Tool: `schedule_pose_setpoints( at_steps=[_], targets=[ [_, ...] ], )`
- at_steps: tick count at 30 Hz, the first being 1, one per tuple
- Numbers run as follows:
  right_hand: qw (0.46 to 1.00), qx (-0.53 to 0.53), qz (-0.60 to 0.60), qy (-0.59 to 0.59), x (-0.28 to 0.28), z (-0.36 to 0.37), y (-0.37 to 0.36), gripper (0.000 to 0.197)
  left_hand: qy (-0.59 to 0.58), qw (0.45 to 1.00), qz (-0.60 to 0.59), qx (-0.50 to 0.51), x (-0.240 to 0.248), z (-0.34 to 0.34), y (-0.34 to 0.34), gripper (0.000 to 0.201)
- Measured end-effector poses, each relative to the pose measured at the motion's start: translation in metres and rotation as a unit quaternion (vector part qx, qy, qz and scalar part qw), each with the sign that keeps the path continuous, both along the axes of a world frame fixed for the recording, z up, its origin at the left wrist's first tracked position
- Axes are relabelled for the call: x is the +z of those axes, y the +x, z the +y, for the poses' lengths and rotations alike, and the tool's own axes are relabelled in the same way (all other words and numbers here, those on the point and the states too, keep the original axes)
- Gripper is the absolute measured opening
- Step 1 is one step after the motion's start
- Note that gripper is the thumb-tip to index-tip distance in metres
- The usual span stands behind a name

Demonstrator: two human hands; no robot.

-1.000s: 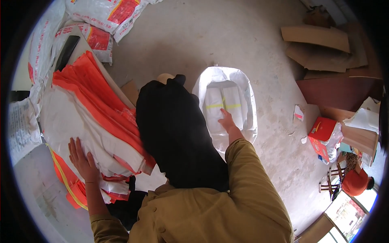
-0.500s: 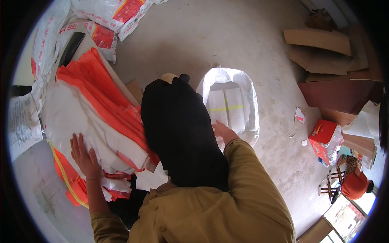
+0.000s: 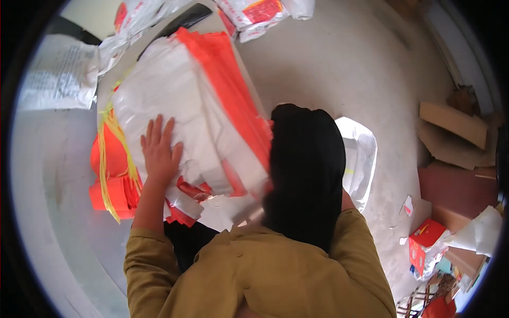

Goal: The person organizes plastic bags by flattening them, rolling a stack into a bundle, and securing the bundle with a yellow plastic strap.

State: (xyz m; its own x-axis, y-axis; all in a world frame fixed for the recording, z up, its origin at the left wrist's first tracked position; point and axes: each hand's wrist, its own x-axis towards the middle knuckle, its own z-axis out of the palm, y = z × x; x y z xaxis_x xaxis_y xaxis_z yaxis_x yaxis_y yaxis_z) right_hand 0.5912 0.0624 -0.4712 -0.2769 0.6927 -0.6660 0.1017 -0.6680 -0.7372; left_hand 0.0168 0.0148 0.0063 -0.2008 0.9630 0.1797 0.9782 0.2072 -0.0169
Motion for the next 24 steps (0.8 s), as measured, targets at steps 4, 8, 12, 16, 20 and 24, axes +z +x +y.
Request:
schedule_pose_setpoints(
  at_steps=[4,8,12,16,20,24],
  targets=[
    [0.927,0.145,-0.201,0.282,0.073,0.033,-0.011,0.04,-0.009,0.999,-0.01,0.033,0.01,-0.02,-0.011,0.064],
    [0.963,-0.101,-0.099,0.229,0.132,0.094,0.01,0.029,-0.008,0.992,-0.124,0.012,0.022,-0.024,-0.014,0.06],
    [0.869,-0.167,-0.2,0.421,0.238,0.132,-0.029,0.026,-0.019,0.996,-0.047,0.073,0.032,-0.056,-0.012,0.06],
    [0.816,-0.155,-0.144,0.538,0.419,0.121,-0.113,0.024,-0.005,0.994,-0.041,0.102,0.029,-0.087,-0.018,0.062],
    [0.916,0.057,0.036,0.397,0.517,0.079,-0.204,0.021,-0.009,0.99,-0.065,0.123,0.019,-0.103,-0.016,0.064],
    [0.847,0.298,-0.061,0.437,0.509,0.042,-0.275,0.031,0.02,0.986,-0.107,0.125,0.011,-0.107,-0.013,0.067]
  ],
)
